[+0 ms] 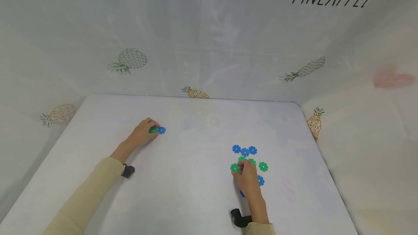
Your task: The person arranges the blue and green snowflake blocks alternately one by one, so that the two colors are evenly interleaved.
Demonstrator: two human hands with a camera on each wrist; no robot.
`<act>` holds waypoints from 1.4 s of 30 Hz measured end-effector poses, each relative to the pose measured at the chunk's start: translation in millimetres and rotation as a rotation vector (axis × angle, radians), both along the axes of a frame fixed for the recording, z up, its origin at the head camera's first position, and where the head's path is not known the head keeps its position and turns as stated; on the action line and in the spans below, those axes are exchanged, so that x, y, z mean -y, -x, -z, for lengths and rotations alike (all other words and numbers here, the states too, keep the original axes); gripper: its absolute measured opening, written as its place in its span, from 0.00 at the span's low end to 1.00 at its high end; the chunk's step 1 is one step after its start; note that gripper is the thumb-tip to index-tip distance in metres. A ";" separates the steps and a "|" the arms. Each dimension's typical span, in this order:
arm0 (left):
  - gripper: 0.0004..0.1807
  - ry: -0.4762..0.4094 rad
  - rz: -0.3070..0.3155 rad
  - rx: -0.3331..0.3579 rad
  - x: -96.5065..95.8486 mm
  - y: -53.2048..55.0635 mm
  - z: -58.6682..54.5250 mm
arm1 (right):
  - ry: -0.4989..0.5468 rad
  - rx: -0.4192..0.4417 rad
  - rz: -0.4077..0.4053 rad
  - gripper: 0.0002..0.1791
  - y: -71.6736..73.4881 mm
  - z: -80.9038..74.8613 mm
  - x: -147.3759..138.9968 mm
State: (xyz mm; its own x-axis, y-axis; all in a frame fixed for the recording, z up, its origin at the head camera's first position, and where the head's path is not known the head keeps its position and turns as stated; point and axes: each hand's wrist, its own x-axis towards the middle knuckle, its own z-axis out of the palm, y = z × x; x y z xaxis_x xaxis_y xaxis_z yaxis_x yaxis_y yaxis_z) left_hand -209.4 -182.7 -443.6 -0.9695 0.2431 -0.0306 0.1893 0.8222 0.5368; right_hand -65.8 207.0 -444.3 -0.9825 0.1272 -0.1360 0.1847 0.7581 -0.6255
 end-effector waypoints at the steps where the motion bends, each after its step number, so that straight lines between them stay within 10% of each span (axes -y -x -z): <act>1: 0.14 -0.002 -0.001 0.001 0.0 0.1 0.2 | 0.007 0.001 0.000 0.19 0.1 -0.1 0.5; 42: 0.13 0.008 -0.018 0.003 -3.9 -3.0 -6.6 | 0.271 -0.111 -0.269 0.06 99.6 -2.8 144.1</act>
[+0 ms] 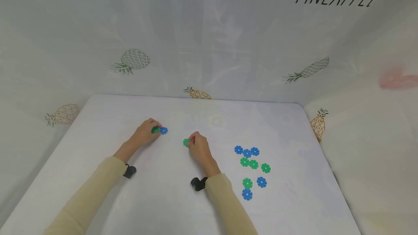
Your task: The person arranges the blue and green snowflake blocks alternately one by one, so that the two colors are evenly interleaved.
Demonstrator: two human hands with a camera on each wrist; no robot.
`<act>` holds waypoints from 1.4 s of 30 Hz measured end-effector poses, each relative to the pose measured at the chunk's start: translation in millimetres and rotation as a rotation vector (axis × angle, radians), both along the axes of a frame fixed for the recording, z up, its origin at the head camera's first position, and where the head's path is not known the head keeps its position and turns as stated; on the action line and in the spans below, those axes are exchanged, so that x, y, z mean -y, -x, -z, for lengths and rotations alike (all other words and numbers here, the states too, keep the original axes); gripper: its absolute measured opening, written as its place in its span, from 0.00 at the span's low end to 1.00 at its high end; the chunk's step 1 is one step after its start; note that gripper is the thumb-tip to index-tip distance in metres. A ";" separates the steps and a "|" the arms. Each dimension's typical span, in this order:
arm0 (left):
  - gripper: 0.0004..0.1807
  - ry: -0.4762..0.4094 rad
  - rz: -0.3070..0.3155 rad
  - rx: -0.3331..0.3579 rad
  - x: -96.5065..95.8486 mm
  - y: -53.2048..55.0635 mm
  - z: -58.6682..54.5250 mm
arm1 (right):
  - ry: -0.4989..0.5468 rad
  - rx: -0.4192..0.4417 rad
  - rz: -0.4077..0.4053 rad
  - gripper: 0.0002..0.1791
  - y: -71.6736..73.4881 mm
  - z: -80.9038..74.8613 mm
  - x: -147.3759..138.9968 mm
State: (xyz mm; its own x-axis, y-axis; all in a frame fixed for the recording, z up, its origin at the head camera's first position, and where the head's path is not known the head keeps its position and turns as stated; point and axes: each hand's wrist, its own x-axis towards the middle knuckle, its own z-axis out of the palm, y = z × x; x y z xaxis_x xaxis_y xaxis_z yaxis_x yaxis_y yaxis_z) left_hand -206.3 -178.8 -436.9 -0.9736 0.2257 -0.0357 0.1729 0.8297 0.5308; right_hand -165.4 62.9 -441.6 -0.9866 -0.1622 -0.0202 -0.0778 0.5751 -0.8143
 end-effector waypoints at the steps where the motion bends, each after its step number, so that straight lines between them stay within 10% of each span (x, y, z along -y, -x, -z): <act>1: 0.13 -0.001 -0.002 -0.002 -0.1 -0.3 -0.3 | 0.002 -0.001 -0.004 0.06 2.5 0.1 3.0; 42: 0.12 0.030 -0.012 0.001 -2.8 2.7 -2.6 | -0.212 0.133 -0.020 0.08 55.4 -5.0 64.4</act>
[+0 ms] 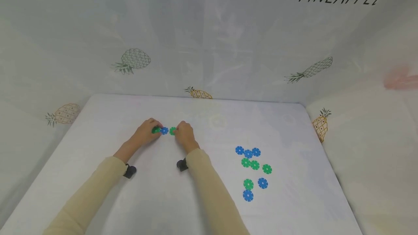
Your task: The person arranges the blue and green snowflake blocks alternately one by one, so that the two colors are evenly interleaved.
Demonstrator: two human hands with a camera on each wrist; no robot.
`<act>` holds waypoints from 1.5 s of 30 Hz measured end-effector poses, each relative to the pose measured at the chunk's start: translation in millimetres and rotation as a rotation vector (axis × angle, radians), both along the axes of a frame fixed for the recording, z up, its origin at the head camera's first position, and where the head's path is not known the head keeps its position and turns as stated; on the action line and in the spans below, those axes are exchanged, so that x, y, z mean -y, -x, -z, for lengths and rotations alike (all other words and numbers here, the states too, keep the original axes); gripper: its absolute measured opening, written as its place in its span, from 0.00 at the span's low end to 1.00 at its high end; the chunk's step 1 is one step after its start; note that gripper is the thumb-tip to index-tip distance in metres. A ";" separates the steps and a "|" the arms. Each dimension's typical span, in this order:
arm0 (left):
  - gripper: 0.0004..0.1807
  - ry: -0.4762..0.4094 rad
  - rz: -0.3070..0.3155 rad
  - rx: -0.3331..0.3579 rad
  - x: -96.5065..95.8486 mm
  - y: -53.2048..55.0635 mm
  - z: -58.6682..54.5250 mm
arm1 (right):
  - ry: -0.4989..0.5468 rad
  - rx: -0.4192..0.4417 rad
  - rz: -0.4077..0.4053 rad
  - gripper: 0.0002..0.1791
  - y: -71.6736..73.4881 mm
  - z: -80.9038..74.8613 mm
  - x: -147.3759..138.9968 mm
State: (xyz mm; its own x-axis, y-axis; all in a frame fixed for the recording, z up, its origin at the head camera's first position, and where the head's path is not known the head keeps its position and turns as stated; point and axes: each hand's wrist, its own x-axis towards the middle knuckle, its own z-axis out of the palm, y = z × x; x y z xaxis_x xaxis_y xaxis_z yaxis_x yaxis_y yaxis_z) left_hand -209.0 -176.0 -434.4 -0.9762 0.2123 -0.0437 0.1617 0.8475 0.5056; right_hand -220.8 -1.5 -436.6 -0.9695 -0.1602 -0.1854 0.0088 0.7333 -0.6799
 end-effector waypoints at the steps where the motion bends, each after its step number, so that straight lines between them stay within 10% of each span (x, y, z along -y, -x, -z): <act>1: 0.12 -0.002 -0.003 0.002 -0.1 0.1 0.2 | -0.002 0.003 0.004 0.09 0.3 0.1 0.3; 20: 0.12 0.003 -0.005 -0.026 0.0 -0.9 1.9 | -0.058 0.046 0.044 0.09 4.3 2.3 5.5; 28: 0.13 -0.008 0.003 -0.026 -0.2 -1.6 2.1 | 0.112 0.017 0.062 0.12 -1.4 2.4 -1.9; 45: 0.13 -0.010 0.010 -0.034 0.8 -1.9 0.9 | 0.089 -0.018 -0.047 0.14 1.4 12.0 -2.5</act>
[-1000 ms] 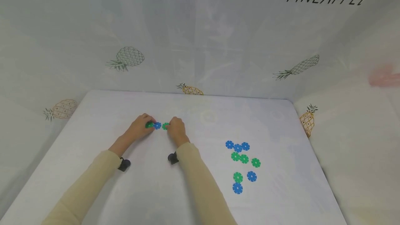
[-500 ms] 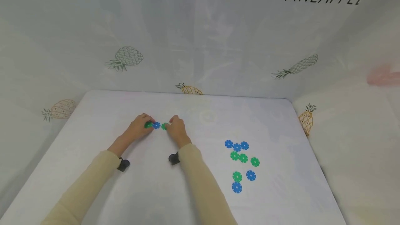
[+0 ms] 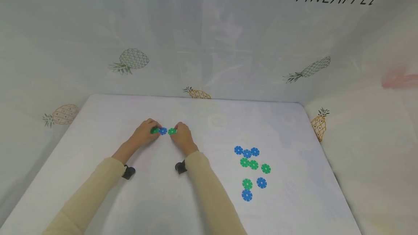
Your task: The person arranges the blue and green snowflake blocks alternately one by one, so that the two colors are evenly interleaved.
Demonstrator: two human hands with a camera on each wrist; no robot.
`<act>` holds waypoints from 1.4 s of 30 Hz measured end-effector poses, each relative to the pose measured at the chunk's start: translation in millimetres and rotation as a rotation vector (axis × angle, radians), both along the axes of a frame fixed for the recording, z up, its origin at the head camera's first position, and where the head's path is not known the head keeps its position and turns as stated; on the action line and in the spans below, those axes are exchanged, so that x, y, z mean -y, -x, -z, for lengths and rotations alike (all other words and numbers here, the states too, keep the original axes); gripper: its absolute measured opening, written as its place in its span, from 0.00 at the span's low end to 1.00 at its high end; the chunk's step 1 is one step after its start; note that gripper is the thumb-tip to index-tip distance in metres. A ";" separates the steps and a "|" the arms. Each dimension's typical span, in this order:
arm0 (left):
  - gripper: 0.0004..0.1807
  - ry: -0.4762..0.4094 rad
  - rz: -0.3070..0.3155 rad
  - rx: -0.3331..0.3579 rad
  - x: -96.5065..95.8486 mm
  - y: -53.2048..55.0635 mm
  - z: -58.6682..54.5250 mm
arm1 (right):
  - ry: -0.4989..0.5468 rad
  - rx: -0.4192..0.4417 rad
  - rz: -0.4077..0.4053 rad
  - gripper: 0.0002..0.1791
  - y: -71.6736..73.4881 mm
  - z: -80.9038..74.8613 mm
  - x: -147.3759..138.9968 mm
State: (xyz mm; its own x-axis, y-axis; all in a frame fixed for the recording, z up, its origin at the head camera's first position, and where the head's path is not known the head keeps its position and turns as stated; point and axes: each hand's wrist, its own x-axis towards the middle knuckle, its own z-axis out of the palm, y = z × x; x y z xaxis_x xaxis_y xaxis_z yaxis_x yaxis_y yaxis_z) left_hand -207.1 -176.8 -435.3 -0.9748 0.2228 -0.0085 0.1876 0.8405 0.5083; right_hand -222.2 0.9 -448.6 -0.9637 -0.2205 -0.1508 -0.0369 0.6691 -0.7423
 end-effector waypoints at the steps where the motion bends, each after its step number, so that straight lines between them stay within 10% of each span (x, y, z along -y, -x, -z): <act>1: 0.13 0.000 0.003 -0.003 0.1 -0.1 0.1 | -0.003 0.020 0.008 0.14 -0.1 -0.9 0.6; 42: 0.13 0.000 -0.009 -0.002 -0.4 1.0 1.4 | -0.080 -0.019 0.049 0.16 -4.8 -2.6 7.1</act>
